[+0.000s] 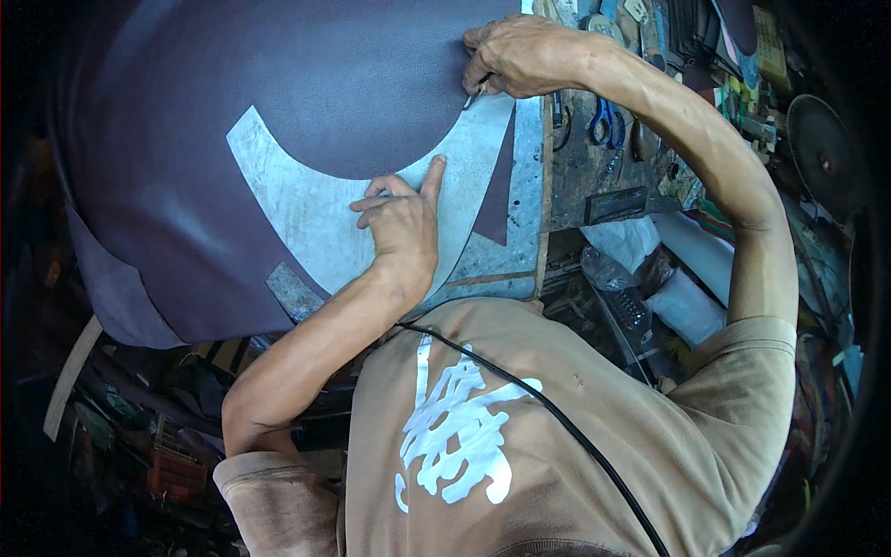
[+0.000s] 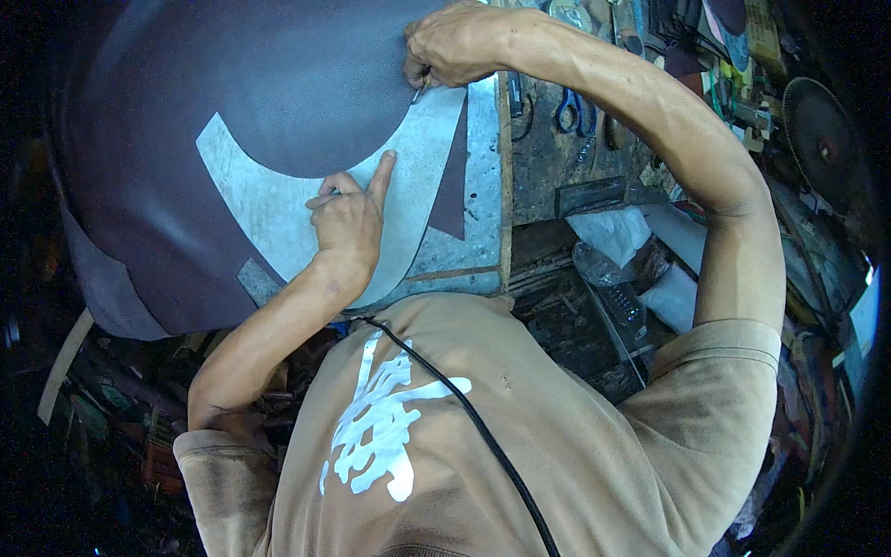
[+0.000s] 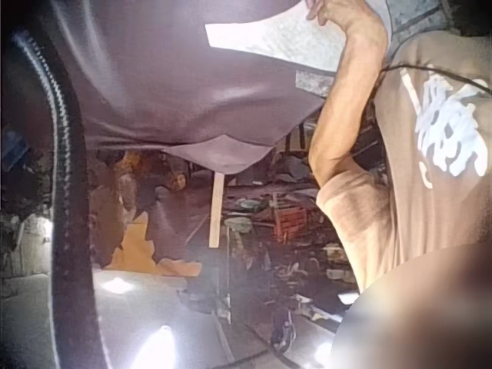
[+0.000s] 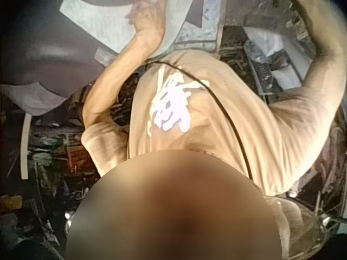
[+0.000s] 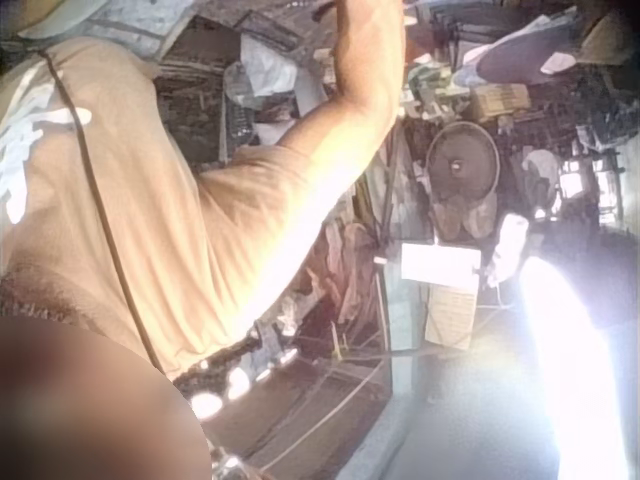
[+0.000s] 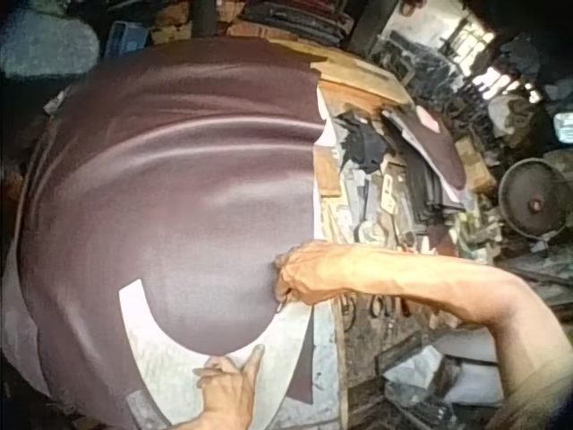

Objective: Cutting shoe components from a large sheet of leather using a metal template and a hand-held knife.

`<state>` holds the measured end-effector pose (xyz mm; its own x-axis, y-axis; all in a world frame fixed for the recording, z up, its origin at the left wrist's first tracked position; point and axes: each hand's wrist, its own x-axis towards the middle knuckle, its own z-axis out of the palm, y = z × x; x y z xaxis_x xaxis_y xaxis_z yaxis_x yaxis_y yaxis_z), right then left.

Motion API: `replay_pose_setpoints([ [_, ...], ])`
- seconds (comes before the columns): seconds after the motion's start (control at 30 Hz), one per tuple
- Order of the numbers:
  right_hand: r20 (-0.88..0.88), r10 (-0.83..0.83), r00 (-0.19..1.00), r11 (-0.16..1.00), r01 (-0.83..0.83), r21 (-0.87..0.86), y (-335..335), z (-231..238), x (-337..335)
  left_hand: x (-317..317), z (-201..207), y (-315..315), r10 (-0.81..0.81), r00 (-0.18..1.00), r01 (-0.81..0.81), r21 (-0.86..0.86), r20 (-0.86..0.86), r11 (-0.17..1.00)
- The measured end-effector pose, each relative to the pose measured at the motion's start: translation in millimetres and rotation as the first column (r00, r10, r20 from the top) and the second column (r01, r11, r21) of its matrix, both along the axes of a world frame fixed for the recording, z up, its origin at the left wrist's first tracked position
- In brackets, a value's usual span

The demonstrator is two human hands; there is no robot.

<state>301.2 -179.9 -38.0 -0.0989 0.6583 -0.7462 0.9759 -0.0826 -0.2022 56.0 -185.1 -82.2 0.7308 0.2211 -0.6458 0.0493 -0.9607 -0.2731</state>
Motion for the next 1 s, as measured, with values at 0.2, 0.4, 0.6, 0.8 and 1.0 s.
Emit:
replay_pose_setpoints([
  [0.2, -0.189, 0.085, 0.978, 0.987, -0.056, 0.154, -3, -15, 38, 0, -1, -1, -0.028, 1.0, 0.028, 0.001, -0.011, 1.0],
  [0.4, -0.119, 0.111, 0.987, 0.973, -0.084, 0.213, -1, -12, 48, 6, 7, 4, 0.0, 0.99, -0.012, -0.084, -0.139, 0.996],
  [0.6, -0.119, 0.072, 0.99, 0.975, -0.045, 0.219, 2, -13, 58, 0, 2, 4, -0.042, 0.999, 0.042, -0.005, -0.007, 0.999],
  [0.8, -0.142, 0.093, 0.986, 0.96, -0.051, 0.275, -8, -18, 64, -1, 0, 3, -0.077, 0.997, 0.077, -0.02, 0.005, 0.997],
  [1.0, -0.181, -0.247, 0.952, 0.821, 0.305, 0.482, -79, -16, 36, 8, -6, 10, 0.046, 0.934, 0.072, -0.312, 0.354, 0.947],
])
